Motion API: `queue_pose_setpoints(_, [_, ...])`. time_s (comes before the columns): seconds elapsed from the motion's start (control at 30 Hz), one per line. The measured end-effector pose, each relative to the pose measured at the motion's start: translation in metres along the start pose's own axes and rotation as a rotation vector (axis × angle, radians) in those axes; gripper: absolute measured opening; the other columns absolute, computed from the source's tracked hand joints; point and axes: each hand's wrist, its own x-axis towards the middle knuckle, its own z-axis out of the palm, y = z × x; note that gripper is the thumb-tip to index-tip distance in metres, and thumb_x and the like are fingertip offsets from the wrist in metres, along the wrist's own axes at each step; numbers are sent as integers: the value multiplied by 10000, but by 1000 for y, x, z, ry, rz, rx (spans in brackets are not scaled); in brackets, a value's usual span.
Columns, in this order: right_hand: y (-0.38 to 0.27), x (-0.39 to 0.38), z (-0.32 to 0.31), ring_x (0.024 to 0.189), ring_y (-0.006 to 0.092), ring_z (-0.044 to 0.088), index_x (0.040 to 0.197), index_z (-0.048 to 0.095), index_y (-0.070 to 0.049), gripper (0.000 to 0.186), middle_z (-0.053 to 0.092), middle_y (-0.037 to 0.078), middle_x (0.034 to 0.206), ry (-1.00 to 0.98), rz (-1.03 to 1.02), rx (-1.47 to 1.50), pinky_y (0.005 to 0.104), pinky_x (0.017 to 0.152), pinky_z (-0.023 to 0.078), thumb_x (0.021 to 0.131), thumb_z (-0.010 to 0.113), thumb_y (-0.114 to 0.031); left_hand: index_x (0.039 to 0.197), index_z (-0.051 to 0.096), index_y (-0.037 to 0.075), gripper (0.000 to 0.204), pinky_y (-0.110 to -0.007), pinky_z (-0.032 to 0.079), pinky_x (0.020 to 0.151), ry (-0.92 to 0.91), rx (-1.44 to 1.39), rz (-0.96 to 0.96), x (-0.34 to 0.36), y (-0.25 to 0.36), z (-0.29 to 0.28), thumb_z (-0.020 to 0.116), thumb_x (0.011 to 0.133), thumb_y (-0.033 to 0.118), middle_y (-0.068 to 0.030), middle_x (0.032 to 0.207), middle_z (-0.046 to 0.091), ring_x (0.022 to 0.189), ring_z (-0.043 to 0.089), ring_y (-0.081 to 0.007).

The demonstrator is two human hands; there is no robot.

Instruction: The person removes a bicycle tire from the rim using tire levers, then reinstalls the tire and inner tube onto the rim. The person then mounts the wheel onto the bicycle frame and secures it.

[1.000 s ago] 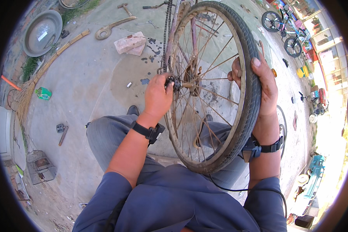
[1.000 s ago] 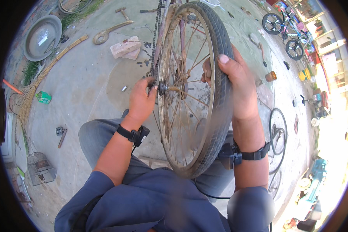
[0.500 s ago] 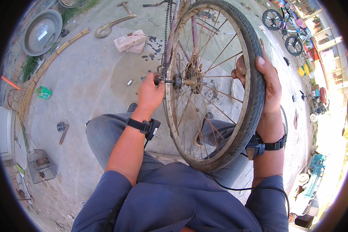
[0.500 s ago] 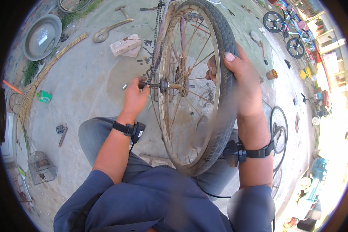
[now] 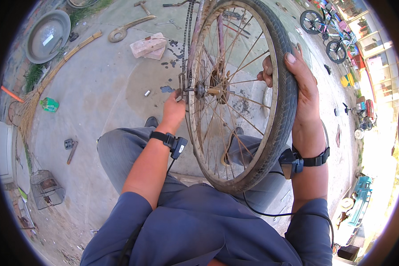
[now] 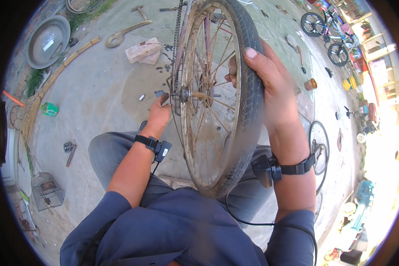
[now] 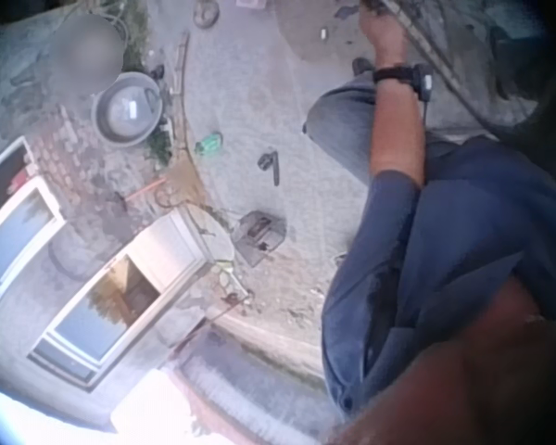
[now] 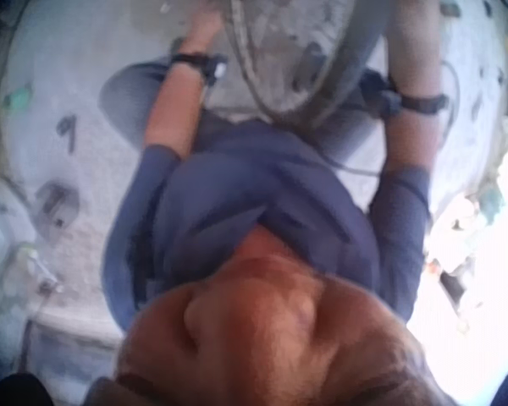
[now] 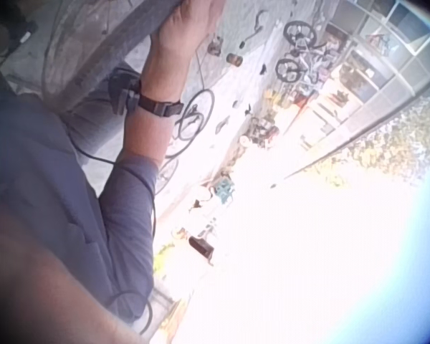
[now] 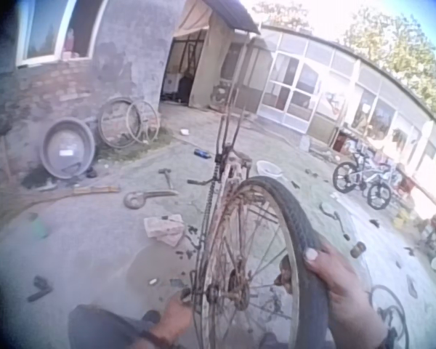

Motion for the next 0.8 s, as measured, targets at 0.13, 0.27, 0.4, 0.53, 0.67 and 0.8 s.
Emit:
queue_pose_setpoints(0.13, [4, 2, 0, 812, 157, 640, 1427, 499, 27, 547, 661, 109, 950, -16, 3, 59, 287, 793, 541, 1010, 613, -308, 1415, 563, -60, 491, -366, 465, 1092, 3, 17, -33, 2, -1, -2, 601, 941, 62, -212, 1394, 643, 1315, 604, -306])
queue_pose_setpoints(0.27, [6, 4, 6, 845, 169, 670, 1501, 445, 29, 616, 676, 110, 1002, -75, -7, 125, 274, 806, 550, 999, 639, -270, 1414, 563, -61, 486, -357, 502, 1027, 29, 26, -33, 6, -5, -4, 587, 940, 43, -195, 1377, 655, 1250, 637, -299])
queue_pose_setpoints(0.4, [5, 5, 17, 924, 227, 632, 1456, 465, 46, 651, 645, 147, 1019, -86, -34, 90, 356, 923, 495, 980, 628, -366, 1430, 554, -48, 494, -335, 529, 911, 1, -115, -79, 9, -1, -10, 585, 946, 42, -189, 1364, 662, 1155, 671, -261])
queue_pose_setpoints(0.53, [3, 7, 22, 947, 226, 630, 1429, 488, 46, 605, 644, 140, 1015, -123, -19, 95, 341, 898, 494, 990, 619, -349, 1451, 542, -30, 505, -304, 519, 850, -88, -144, -6, -2, 18, -13, 582, 953, 41, -172, 1343, 665, 1082, 678, -198])
queue_pose_setpoints(0.67, [4, 5, 18, 929, 212, 623, 1405, 503, 41, 554, 640, 139, 1013, -56, 22, 89, 370, 949, 493, 993, 596, -317, 1469, 529, -6, 523, -310, 503, 898, -212, -86, -136, -11, 34, -9, 595, 953, 50, -152, 1323, 661, 1110, 652, -194])
queue_pose_setpoints(0.8, [7, 3, 13, 893, 207, 613, 1392, 515, 22, 536, 626, 132, 998, -28, 10, 1, 449, 1043, 463, 990, 566, -328, 1469, 529, 25, 547, -347, 493, 962, -129, 29, 125, -8, 33, 3, 618, 930, 55, -155, 1259, 683, 1141, 643, -246])
